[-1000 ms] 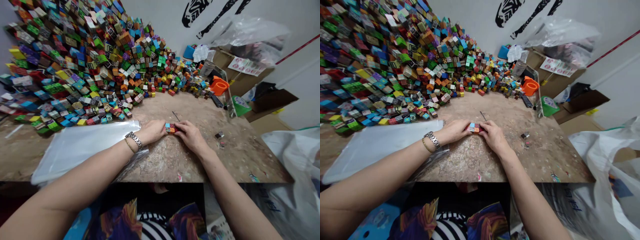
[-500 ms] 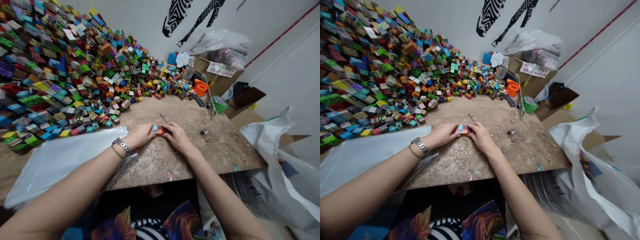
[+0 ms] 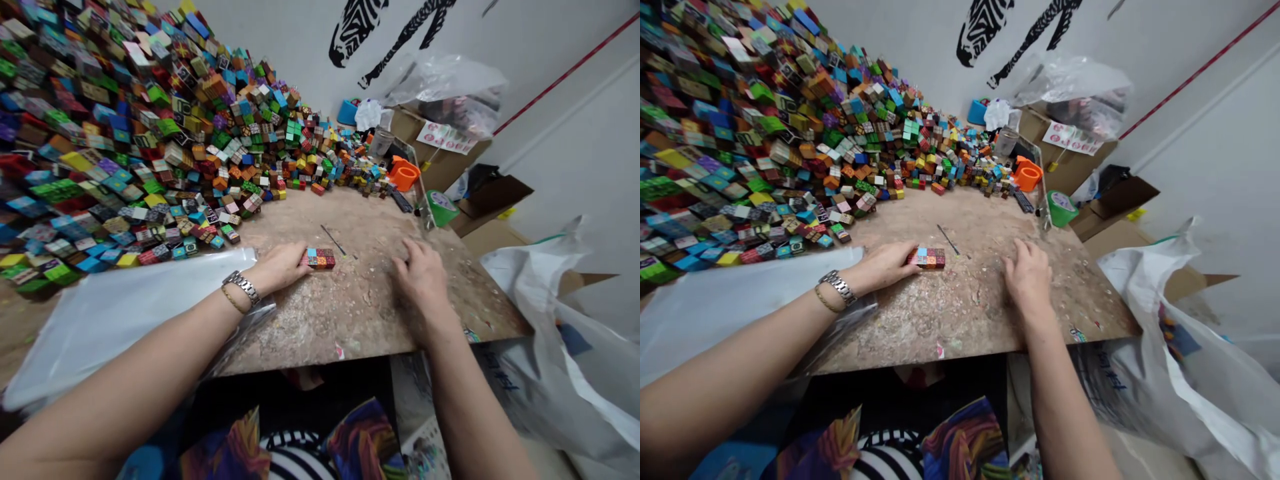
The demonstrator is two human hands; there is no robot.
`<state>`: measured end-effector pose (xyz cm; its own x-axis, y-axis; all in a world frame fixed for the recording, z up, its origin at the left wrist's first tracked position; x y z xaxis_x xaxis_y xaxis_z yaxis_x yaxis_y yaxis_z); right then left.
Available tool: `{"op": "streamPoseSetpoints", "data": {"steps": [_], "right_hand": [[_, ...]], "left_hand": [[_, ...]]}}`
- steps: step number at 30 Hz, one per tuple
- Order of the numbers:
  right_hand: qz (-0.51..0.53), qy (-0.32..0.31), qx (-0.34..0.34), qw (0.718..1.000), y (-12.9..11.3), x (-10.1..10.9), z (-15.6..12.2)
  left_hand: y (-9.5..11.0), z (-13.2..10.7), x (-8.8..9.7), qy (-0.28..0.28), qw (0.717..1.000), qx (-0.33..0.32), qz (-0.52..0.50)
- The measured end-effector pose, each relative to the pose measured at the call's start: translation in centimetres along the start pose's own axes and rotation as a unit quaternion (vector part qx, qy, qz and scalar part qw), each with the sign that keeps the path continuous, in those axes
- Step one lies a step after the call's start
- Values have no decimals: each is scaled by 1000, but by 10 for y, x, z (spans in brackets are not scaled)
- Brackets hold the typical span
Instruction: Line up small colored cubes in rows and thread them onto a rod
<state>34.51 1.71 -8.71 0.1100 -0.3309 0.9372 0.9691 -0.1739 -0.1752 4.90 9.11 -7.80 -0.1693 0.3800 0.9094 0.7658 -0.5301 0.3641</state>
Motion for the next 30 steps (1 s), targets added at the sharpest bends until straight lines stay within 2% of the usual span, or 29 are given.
{"op": "streamPoseSetpoints", "data": {"steps": [3, 5, 8, 11, 13, 16, 20, 23, 28, 30], "right_hand": [[-70, -52, -60, 994, 30, -3, -3], [-81, -75, -71, 991, 42, -7, -4], [-59, -79, -56, 994, 49, -14, -3], [2, -80, -35, 996, 44, -19, 6], [46, -103, -18, 993, 30, -22, 16], [79, -134, 29, 987, -6, -25, 33], [60, -157, 123, 978, -68, -29, 58], [25, -173, 168, 970, -105, -37, 78], [-57, -215, 221, 949, -139, -52, 104], [-51, -203, 246, 947, -152, -55, 112]], "left_hand": [[1, 0, 0, -4, 1000, 2, -8], [2, -1, 0, -6, 1000, 9, -12], [5, -3, 2, -9, 1000, 20, -17], [8, -6, 4, -16, 999, 29, -21], [9, -9, 5, -19, 999, 30, -30], [9, -10, 4, -11, 998, 34, -45], [6, -8, -1, -5, 999, 29, -43], [5, -7, -2, -7, 998, 30, -45], [6, -10, 2, -25, 997, 41, -55], [7, -11, 2, -22, 998, 37, -55]]}}
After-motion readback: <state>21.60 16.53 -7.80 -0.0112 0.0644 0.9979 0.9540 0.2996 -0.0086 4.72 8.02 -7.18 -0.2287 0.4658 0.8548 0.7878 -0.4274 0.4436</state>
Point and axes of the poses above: each hand's wrist, its own z-axis towards the middle knuckle, its own x-axis out of the back of the hand, y = z × x, the point moved 1 cm from there along z, towards the middle knuckle, and after that the axes turned 5 degrees about -y, right-handed, at the moved point
